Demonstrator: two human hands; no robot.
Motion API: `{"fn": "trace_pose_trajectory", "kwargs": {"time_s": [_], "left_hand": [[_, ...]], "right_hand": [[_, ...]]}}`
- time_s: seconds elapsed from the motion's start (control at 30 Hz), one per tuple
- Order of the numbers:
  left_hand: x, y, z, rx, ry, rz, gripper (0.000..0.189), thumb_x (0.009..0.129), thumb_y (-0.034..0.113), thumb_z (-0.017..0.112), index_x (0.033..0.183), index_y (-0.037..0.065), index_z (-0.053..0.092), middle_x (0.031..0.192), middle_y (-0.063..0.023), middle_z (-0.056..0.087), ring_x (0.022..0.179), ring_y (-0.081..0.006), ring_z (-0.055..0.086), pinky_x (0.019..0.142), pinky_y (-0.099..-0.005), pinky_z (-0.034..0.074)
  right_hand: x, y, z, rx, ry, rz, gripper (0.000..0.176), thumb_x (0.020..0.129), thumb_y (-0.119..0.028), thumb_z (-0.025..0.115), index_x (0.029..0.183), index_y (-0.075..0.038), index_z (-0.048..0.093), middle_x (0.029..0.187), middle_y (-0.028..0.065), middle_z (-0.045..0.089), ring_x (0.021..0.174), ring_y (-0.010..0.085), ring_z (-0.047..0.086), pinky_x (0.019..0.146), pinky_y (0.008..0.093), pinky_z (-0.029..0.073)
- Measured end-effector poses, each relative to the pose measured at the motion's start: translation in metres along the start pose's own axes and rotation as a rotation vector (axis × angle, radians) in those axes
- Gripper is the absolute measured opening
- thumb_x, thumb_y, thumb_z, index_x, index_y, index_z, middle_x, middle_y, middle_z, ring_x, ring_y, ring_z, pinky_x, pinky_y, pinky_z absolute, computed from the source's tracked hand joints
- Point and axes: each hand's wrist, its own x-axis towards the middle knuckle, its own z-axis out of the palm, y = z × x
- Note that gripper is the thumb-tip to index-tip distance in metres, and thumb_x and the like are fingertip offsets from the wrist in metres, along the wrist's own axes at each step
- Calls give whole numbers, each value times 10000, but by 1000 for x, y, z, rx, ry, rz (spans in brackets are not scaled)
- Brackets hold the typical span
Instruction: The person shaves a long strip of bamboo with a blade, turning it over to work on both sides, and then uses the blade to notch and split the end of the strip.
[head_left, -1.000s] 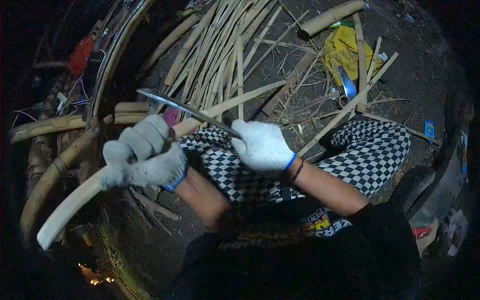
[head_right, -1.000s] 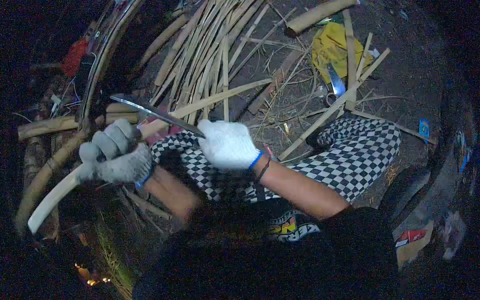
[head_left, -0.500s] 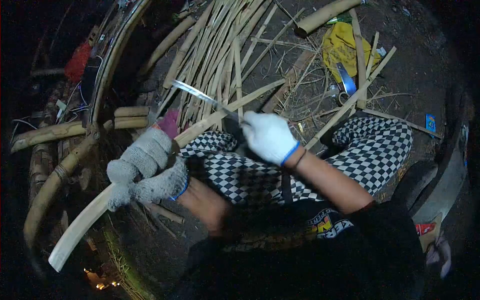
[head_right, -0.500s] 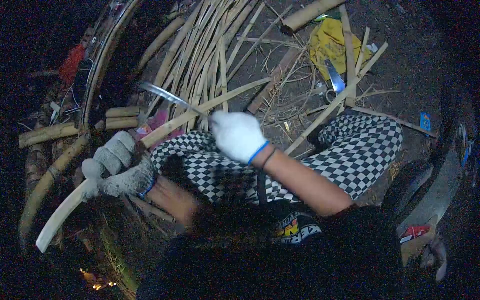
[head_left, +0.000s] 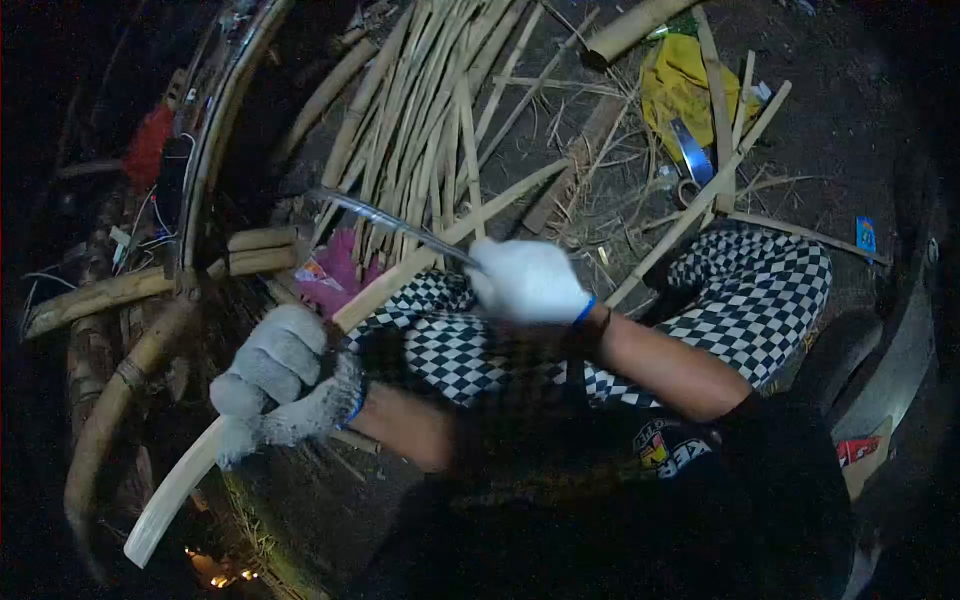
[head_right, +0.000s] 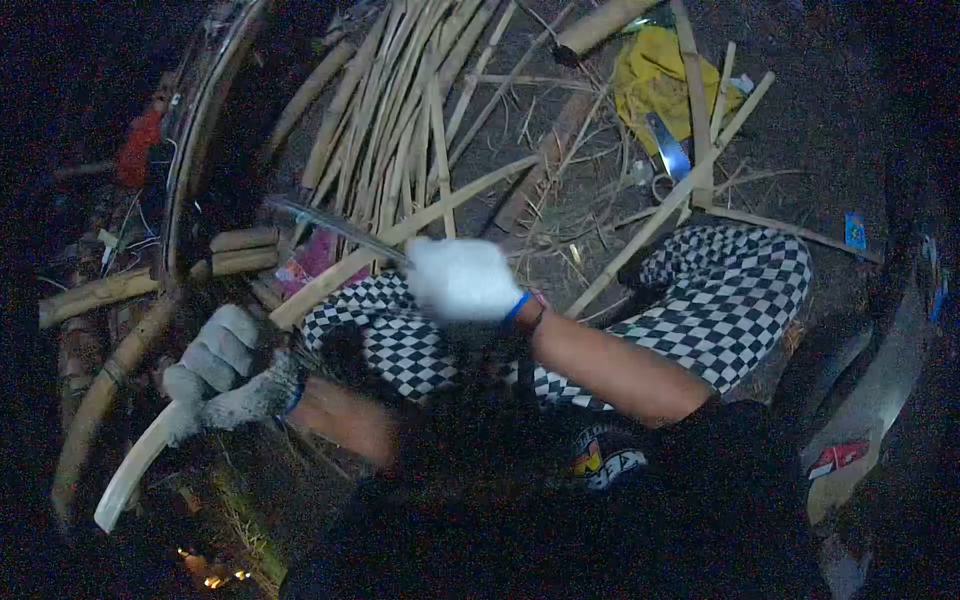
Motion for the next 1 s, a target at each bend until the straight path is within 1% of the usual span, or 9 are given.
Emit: {"fn": "trace_pose_trajectory", "kwargs": {"time_s": [0.1, 0.17, 0.3, 0.33, 0.43, 0.5, 0.73, 0.9, 1.0], "left_hand": [[3, -5, 0, -78, -32, -18, 509, 902, 613, 457, 658, 171, 394, 459, 71, 294, 367, -67, 275, 375, -250, 228], [2, -2, 0, 98, 59, 3, 503, 901, 605, 468, 652, 174, 399, 474, 74, 317, 370, -61, 275, 381, -239, 235], [4, 3, 0, 67, 4, -24, 497, 902, 602, 469, 655, 174, 413, 483, 73, 329, 373, -66, 286, 388, -239, 253], [6, 1, 8, 79, 34, -24, 494, 906, 596, 467, 653, 176, 407, 482, 75, 319, 373, -66, 283, 387, -240, 248], [9, -4, 9, 76, 25, -19, 489, 915, 586, 457, 654, 177, 399, 482, 77, 306, 375, -63, 282, 387, -239, 239], [9, -5, 9, 64, -17, -7, 487, 920, 582, 451, 656, 176, 398, 483, 77, 302, 377, -61, 285, 387, -237, 235], [10, -3, -3, 38, 45, 7, 480, 928, 580, 439, 678, 172, 403, 452, 82, 276, 343, -44, 243, 368, -232, 214], [11, 0, 0, 89, 55, 6, 483, 932, 575, 433, 666, 174, 402, 449, 82, 285, 338, -42, 242, 367, -228, 214], [14, 3, -5, 71, 3, -50, 486, 918, 591, 442, 645, 191, 409, 432, 77, 321, 328, -38, 277, 366, -226, 241]], "right_hand": [[2, 12, 5, 27, -13, -8, 205, 886, -265, 499, 894, -67, 550, 694, 182, 607, 673, 389, 618, 622, 496, 487], [9, 30, 11, 3, -4, 233, 216, 892, -268, 498, 895, -60, 553, 718, 188, 616, 692, 388, 621, 630, 497, 487], [6, 9, -1, -13, -46, 140, 226, 894, -275, 502, 883, -55, 549, 718, 196, 608, 711, 399, 612, 618, 492, 483], [-5, 6, -4, 145, 81, -98, 219, 891, -268, 501, 866, -53, 536, 679, 187, 583, 672, 409, 590, 601, 493, 474], [1, 31, 12, 20, 139, -64, 207, 886, -254, 497, 826, -58, 524, 650, 174, 558, 636, 407, 568, 580, 492, 463], [18, 75, 25, -37, 69, 323, 209, 866, -229, 508, 835, -38, 589, 741, 204, 622, 702, 408, 612, 630, 496, 490], [15, 47, 16, -39, -7, 37, 175, 859, -231, 514, 888, -66, 564, 729, 195, 612, 714, 390, 617, 642, 498, 485], [43, 165, 51, -257, -30, 273, 239, 834, -248, 524, 812, -48, 653, 770, 223, 646, 731, 402, 638, 683, 495, 519], [48, 160, 31, -264, -13, 227, 275, 852, -282, 514, 811, -54, 661, 790, 229, 648, 737, 405, 636, 691, 504, 515]]}}
